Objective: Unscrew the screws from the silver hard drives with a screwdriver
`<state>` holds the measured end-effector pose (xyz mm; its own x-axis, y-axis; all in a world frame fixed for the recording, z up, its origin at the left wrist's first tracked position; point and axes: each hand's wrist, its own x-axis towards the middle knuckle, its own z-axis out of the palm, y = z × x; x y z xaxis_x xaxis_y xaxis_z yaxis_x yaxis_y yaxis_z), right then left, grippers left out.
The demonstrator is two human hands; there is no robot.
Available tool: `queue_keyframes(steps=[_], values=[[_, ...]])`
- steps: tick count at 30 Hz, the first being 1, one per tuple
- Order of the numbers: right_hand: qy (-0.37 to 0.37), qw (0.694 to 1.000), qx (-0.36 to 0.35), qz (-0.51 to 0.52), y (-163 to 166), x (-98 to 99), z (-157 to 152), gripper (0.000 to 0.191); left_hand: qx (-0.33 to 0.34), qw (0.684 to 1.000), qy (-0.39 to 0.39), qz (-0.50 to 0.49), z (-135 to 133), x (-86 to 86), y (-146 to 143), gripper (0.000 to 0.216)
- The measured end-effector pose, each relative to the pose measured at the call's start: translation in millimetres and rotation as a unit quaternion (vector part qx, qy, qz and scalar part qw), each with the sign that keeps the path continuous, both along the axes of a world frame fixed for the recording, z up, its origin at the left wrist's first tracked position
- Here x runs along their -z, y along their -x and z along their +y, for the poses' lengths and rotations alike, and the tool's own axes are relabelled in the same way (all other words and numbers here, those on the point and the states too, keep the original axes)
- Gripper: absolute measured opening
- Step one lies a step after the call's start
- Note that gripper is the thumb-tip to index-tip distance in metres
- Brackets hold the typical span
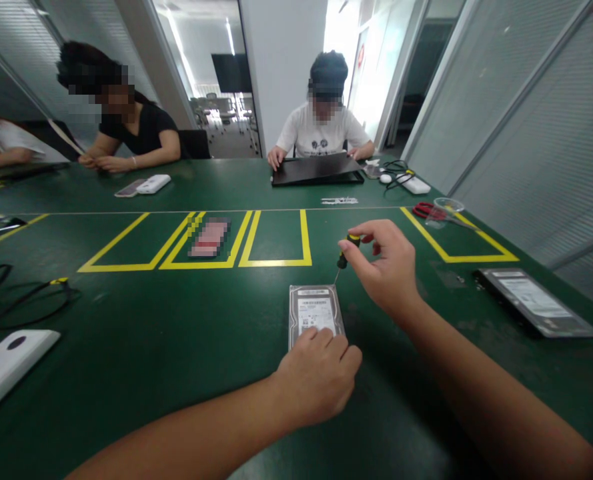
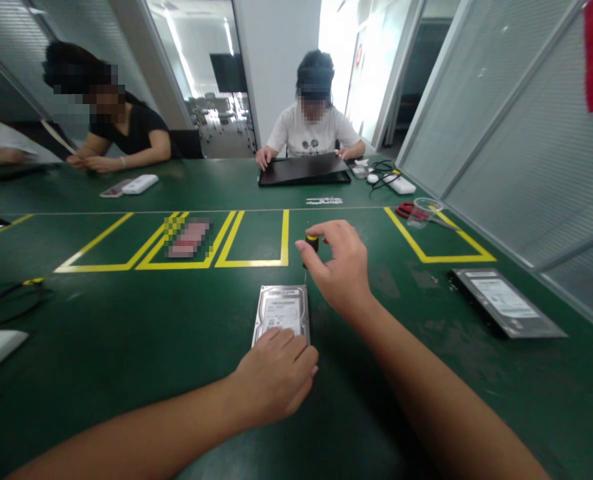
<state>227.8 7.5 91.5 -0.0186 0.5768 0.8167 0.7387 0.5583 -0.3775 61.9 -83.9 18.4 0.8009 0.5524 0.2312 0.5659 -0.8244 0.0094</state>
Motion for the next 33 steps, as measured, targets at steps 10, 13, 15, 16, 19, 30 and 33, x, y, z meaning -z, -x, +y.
queue_keyframes(steps=[10,13,15,16,19,30,33], values=[[0.014,1.0,0.004,-0.015,-3.4,0.2,0.0,0.013,-0.007,1.0,0.012,-0.001,0.4,-1.9,-0.9,0.012],[0.014,1.0,-0.003,-0.01,-3.8,-0.7,0.7,0.013,-0.008,1.0,0.015,0.002,-0.4,-2.3,-0.9,0.011],[0.014,1.0,-0.007,-0.001,-4.0,-0.8,2.0,0.013,-0.01,1.0,0.015,0.003,-0.9,-2.5,-0.9,0.011],[0.015,1.0,-0.007,0.004,-4.1,-0.6,2.7,0.013,-0.01,1.0,0.015,0.002,-1.1,-2.6,-0.9,0.011],[0.014,1.0,0.003,0.007,-5.0,0.2,4.4,0.012,-0.012,1.0,0.015,0.002,-1.7,-2.8,-1.0,0.011],[0.0,1.0,0.002,-0.011,-3.2,1.3,4.3,0.015,-0.013,1.0,0.014,0.001,-3.0,-2.6,-0.6,0.011],[0.005,1.0,-0.004,0.005,-3.2,2.2,5.0,0.018,-0.015,1.0,0.015,0.0,-3.5,-2.6,-0.9,0.012]])
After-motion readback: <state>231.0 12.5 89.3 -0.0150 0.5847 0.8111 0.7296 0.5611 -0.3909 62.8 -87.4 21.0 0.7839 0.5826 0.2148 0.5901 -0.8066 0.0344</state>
